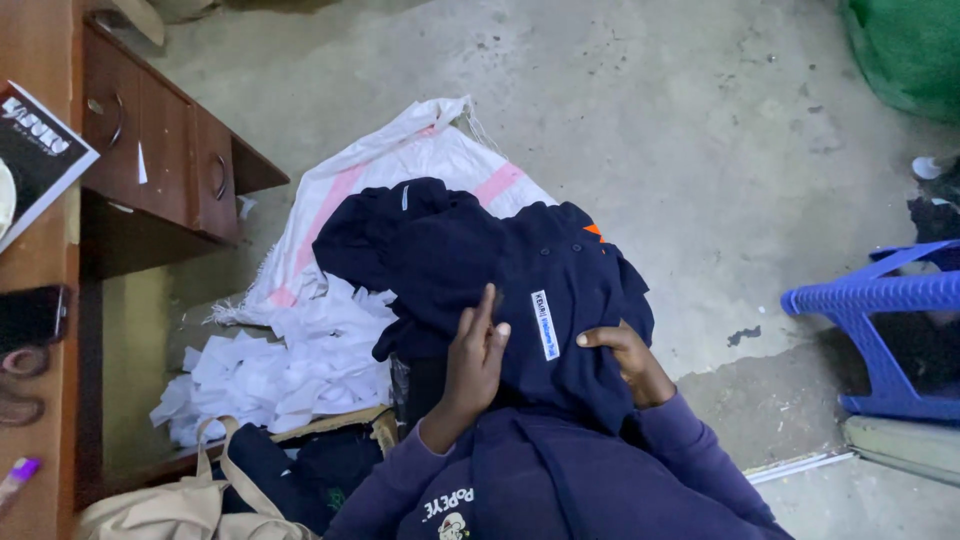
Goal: Trimming excess labels or threads from dark blue garments using scissors
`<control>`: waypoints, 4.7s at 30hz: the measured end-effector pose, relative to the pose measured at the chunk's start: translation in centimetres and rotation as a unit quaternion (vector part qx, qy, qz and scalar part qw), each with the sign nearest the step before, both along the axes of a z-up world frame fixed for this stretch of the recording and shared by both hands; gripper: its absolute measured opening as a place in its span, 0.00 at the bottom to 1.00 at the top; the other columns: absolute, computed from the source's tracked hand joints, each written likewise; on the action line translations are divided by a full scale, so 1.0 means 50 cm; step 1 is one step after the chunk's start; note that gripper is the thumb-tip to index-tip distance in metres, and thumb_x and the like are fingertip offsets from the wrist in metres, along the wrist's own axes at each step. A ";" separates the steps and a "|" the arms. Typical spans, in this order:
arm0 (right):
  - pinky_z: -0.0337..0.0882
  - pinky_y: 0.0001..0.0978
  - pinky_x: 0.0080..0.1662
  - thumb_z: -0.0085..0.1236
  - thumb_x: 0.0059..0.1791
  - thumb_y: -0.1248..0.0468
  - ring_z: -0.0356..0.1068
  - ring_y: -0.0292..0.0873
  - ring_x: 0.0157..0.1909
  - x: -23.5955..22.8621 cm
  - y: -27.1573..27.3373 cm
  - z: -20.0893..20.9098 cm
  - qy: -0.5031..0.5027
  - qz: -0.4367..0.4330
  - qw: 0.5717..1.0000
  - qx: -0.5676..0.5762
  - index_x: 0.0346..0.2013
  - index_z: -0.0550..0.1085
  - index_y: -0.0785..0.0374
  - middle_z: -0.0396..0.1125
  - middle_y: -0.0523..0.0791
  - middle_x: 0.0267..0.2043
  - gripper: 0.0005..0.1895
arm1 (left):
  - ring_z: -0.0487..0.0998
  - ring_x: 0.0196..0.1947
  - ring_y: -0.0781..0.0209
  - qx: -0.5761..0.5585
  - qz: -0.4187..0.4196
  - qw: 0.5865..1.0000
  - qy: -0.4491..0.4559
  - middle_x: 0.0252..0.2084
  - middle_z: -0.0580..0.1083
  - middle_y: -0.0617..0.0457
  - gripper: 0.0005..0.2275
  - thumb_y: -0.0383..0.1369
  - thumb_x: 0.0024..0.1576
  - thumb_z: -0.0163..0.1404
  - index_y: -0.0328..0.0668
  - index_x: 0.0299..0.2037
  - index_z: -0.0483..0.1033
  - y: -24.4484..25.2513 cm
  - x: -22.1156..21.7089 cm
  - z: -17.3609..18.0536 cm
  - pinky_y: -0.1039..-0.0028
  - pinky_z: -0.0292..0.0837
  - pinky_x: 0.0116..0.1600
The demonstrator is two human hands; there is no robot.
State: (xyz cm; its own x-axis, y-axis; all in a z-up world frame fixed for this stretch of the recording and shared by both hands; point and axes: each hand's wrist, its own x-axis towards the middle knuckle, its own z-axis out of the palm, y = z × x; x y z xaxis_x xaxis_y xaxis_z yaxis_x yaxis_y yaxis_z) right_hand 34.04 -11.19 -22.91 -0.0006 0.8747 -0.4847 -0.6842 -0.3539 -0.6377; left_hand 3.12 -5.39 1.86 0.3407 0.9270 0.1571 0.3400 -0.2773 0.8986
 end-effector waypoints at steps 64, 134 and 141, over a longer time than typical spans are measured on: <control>0.67 0.68 0.61 0.63 0.30 0.78 0.77 0.66 0.50 -0.011 -0.077 -0.031 -0.127 0.038 0.991 0.034 0.38 0.81 0.81 0.77 0.60 0.41 0.21 | 0.83 0.35 0.46 0.183 -0.037 0.982 0.028 0.37 0.77 0.47 0.15 0.34 0.65 0.54 0.40 0.60 0.80 0.007 0.017 0.043 0.61 0.81 0.35; 0.69 0.70 0.59 0.65 0.30 0.80 0.77 0.67 0.54 0.023 -0.077 -0.126 -0.085 0.060 0.993 0.063 0.46 0.78 0.84 0.77 0.63 0.49 0.28 | 0.83 0.33 0.46 0.172 -0.146 0.974 -0.012 0.38 0.79 0.46 0.10 0.27 0.63 0.56 0.41 0.53 0.85 0.082 -0.019 0.044 0.63 0.79 0.35; 0.71 0.68 0.58 0.66 0.31 0.82 0.77 0.67 0.53 0.013 -0.068 -0.071 -0.089 0.076 0.989 0.089 0.46 0.79 0.83 0.77 0.64 0.48 0.27 | 0.83 0.36 0.48 0.151 -0.106 0.981 -0.060 0.40 0.79 0.47 0.12 0.30 0.63 0.58 0.43 0.56 0.84 0.066 -0.019 0.007 0.63 0.81 0.37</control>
